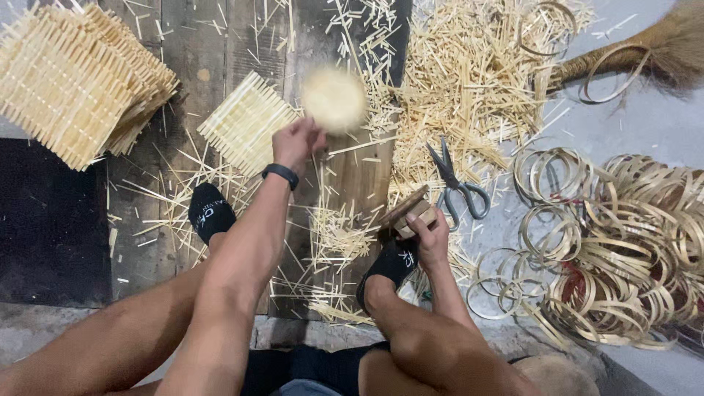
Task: The person is manufacturing circular bamboo basket bottoms by hand and using shears to trim excess material. They assemble circular bamboo rings with woven bamboo mats, cutting off protruding bamboo strips.
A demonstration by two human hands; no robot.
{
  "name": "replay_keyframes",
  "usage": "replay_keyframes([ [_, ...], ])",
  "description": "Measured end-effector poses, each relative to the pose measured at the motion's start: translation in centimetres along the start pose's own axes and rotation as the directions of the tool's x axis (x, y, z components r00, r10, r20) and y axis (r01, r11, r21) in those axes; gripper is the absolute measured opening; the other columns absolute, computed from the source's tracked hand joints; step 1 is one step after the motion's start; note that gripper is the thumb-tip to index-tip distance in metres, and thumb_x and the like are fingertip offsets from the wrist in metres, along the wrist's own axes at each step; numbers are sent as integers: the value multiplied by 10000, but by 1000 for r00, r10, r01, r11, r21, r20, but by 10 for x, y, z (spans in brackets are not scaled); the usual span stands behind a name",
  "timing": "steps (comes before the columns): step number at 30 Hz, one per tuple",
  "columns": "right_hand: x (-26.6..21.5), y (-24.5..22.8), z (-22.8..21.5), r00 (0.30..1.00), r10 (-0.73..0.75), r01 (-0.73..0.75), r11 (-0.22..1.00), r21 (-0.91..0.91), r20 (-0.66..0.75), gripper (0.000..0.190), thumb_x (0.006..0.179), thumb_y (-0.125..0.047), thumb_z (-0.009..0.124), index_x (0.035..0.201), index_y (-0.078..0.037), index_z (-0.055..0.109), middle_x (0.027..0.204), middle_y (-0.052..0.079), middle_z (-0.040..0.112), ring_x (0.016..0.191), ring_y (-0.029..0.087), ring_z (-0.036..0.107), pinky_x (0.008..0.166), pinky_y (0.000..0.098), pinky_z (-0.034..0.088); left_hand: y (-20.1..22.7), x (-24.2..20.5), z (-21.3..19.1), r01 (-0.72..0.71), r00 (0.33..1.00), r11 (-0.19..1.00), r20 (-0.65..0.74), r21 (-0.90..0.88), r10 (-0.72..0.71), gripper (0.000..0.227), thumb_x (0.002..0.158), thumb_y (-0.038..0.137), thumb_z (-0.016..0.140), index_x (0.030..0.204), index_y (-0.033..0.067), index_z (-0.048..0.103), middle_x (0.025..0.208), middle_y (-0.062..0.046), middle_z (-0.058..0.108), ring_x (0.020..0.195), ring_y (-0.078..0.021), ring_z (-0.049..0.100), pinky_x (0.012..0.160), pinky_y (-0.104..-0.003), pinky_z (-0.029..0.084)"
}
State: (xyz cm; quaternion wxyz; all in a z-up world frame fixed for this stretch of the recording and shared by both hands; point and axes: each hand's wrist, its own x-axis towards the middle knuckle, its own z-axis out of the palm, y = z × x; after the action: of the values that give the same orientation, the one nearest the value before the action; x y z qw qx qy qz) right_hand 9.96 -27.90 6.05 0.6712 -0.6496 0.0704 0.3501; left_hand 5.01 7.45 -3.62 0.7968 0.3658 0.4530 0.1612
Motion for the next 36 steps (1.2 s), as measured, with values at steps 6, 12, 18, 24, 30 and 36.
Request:
replay_keyframes([
  [6, 5, 4, 26, 991, -70, 75, 996, -41, 112, 518, 883, -225, 741, 1287, 29, 541, 1070, 99, 642, 969, 210, 642, 878, 393, 540, -1, -70, 35, 215, 914, 733, 132, 646, -384, 357, 984, 306, 642, 1204, 28, 682, 979, -157, 754, 791, -206, 723, 686, -346, 602],
  [12, 18, 0, 48, 967, 87, -107, 992, 72, 238, 612, 971, -444, 468, 1421, -30, 478, 1238, 87, 660, 1118, 220, 662, 977, 388, 521, -72, -107, 21, 75, 994, 825, 22, 560, -106, 342, 833, 292, 806, 1108, 89, 825, 1054, -85, 806, 908, -171, 739, 835, -351, 603],
  [18, 47, 32, 46, 972, 52, -66, 996, 56, 229, 576, 1062, -413, 478, 1375, 70, 503, 1093, 174, 665, 904, 237, 695, 719, 345, 601, -3, -72, -18, -300, 954, 585, 234, 753, 187, 390, 859, 302, 793, 1183, 99, 721, 1127, -110, 761, 1033, -230, 725, 937, -363, 585],
  [24, 47, 55, 70, 968, 64, -17, 981, -191, 243, 468, 971, -231, 618, 1322, 51, 491, 992, 185, 679, 797, 207, 698, 676, 326, 601, 63, -34, -89, -190, 746, -478, 443, 857, 498, 856, 545, 321, 874, 1256, -63, 589, 1270, -311, 545, 1193, -440, 542, 1053, -512, 509],
  [30, 50, 0, 87, 994, 77, -69, 992, -107, 72, 506, 1026, -419, 518, 1305, 0, 467, 894, 86, 632, 657, 177, 665, 479, 296, 575, 60, -36, -101, -331, 872, -292, 410, 897, 269, 596, 708, 174, 812, 1217, -50, 595, 1156, -253, 649, 1081, -402, 641, 894, -469, 561],
  [36, 78, -26, 109, 986, 150, -113, 922, -370, 71, 482, 1019, -277, 625, 1348, 58, 520, 1017, 244, 697, 670, 197, 693, 488, 288, 565, 82, -78, -71, -568, 345, -343, 595, 748, 726, 260, 950, 96, 709, 1189, 136, 614, 1095, -124, 724, 976, -300, 749, 867, -373, 624],
])
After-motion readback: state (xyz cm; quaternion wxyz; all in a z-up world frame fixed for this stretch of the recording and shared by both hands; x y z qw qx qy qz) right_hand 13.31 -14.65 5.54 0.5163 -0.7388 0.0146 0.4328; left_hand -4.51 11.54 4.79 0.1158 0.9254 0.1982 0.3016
